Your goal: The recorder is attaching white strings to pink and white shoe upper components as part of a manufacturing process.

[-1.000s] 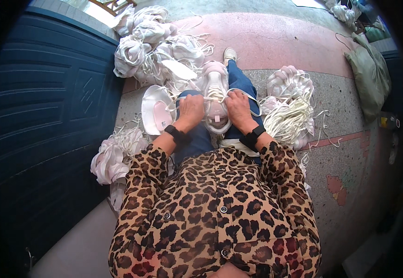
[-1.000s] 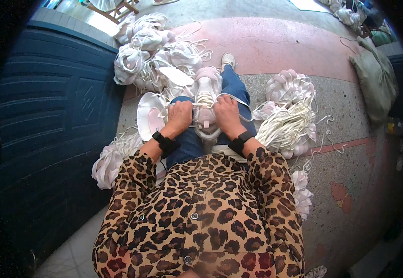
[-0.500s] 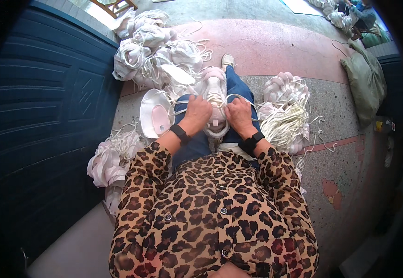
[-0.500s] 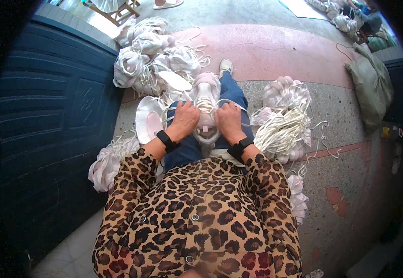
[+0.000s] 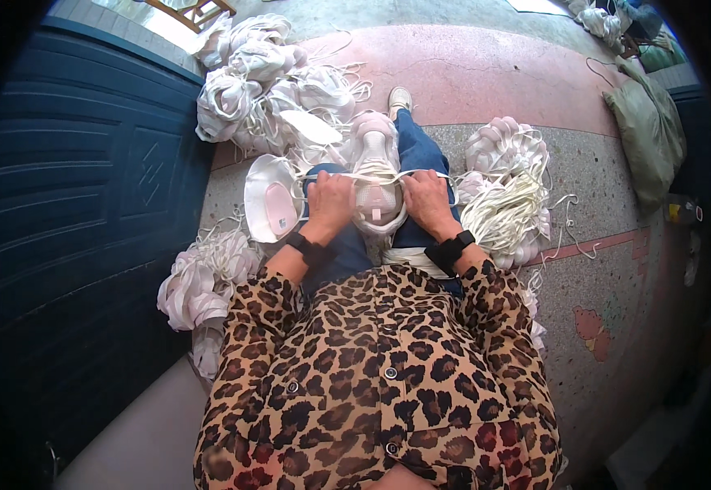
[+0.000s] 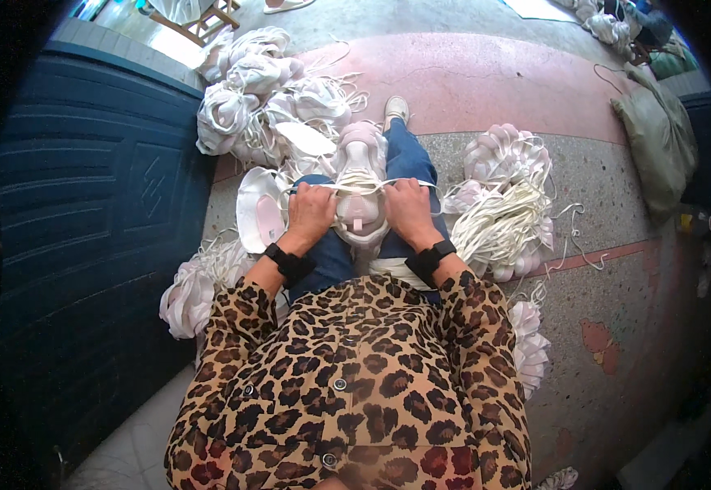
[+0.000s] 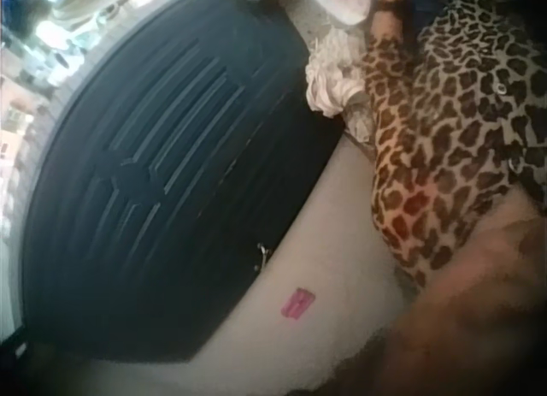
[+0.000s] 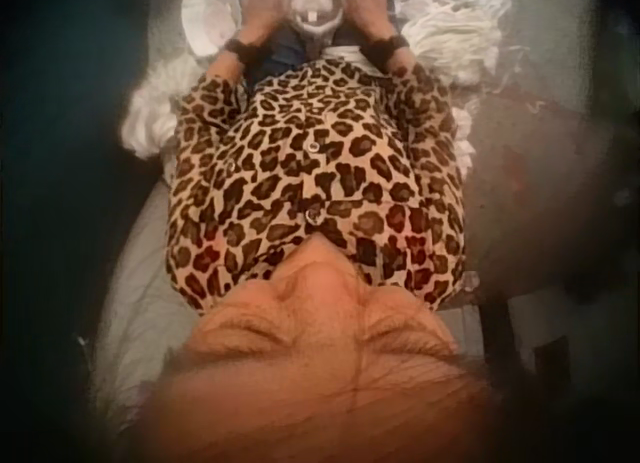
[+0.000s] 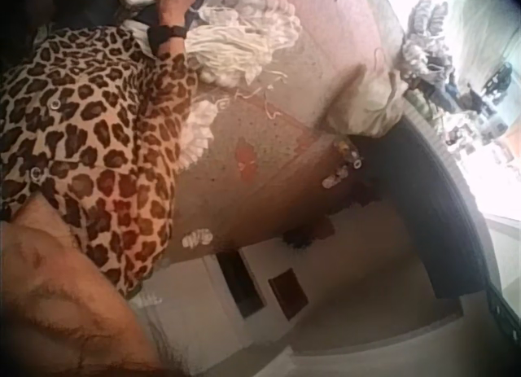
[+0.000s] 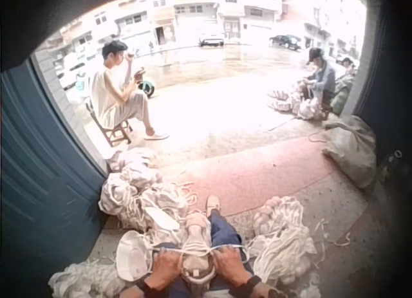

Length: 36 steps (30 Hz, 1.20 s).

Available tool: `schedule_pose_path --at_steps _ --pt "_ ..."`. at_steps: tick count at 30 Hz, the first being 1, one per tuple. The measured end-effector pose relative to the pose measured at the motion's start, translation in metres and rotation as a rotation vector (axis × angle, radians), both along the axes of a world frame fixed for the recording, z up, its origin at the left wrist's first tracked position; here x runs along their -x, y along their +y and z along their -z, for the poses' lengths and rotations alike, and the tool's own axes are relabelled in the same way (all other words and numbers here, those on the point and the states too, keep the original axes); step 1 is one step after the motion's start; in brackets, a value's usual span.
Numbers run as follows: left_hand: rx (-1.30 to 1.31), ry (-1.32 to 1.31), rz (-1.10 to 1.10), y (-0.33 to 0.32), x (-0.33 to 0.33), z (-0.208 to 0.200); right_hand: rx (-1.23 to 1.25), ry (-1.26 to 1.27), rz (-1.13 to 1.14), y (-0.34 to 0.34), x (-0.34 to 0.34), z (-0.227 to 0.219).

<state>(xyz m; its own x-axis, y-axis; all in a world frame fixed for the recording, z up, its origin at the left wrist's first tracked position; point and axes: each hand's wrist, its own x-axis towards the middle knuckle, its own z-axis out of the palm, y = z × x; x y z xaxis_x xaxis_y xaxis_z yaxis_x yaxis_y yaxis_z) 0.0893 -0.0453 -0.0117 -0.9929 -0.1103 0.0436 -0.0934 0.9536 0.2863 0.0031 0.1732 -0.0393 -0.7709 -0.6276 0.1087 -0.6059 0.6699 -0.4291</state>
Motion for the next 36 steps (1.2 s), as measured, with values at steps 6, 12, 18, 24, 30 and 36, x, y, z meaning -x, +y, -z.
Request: schedule_pose_path --at_steps 6,12,18,24,30,36 --pt "-0.329 -0.062 0.085 0.008 0.062 0.001 0.038 0.01 -0.024 -0.002 -0.005 -0.002" --pt "-0.662 -0.751 0.207 0.042 0.132 -0.009 0.091 0.048 -0.039 -0.005 -0.005 0.004" --pt "-1.079 -0.667 0.015 0.026 0.13 -0.01 0.006 0.106 -0.106 -0.007 -0.008 -0.001" --pt "-1.285 -0.547 -0.103 0.006 0.125 -0.045 -0.328 0.24 -0.286 -0.03 -0.003 -0.024" --pt "-1.367 -0.59 -0.139 0.01 0.135 -0.06 0.237 0.216 -0.338 -0.012 0.011 -0.04" --pt "-1.113 -0.772 -0.161 0.037 0.123 -0.04 1.009 0.255 -0.016 0.046 0.041 -0.236"
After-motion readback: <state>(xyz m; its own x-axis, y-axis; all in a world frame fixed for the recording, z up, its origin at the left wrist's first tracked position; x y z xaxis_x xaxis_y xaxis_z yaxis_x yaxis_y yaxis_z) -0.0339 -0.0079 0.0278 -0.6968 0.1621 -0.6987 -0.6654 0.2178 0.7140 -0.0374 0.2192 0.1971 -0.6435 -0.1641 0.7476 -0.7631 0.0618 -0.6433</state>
